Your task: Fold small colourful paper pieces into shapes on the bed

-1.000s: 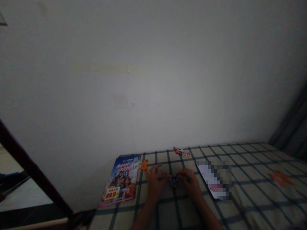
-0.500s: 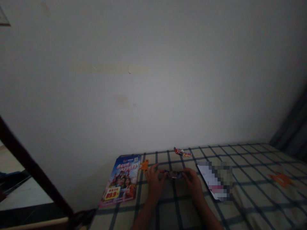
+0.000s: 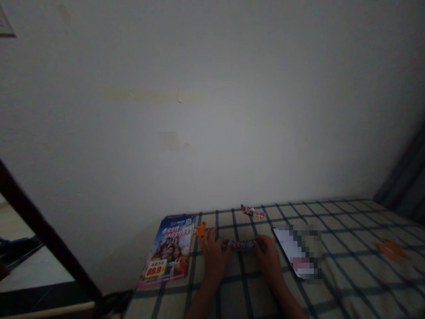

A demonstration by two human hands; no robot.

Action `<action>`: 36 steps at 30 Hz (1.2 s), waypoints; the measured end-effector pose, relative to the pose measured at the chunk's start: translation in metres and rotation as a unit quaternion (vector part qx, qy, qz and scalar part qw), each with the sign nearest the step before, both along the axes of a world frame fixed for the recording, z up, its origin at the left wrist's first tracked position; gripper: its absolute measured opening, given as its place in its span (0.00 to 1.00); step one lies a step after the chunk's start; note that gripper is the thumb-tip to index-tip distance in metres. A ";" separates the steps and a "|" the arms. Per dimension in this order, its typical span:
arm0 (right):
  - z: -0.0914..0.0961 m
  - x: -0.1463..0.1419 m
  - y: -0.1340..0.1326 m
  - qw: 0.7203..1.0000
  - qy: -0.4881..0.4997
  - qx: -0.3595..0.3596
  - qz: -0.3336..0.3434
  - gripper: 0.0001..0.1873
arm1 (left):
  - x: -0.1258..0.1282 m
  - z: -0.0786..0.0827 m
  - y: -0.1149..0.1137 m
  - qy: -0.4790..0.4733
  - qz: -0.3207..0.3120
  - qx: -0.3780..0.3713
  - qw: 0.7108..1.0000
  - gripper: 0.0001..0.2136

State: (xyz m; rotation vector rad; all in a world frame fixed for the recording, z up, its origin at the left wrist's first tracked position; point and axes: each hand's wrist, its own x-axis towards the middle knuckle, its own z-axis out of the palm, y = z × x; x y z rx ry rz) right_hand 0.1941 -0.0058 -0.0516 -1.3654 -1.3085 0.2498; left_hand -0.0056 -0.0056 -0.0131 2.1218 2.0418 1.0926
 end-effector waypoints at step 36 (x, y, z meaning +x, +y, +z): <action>0.002 -0.002 0.001 0.981 -0.193 -0.017 0.018 0.12 | -0.002 0.007 -0.005 0.077 -0.008 -0.044 0.996 0.11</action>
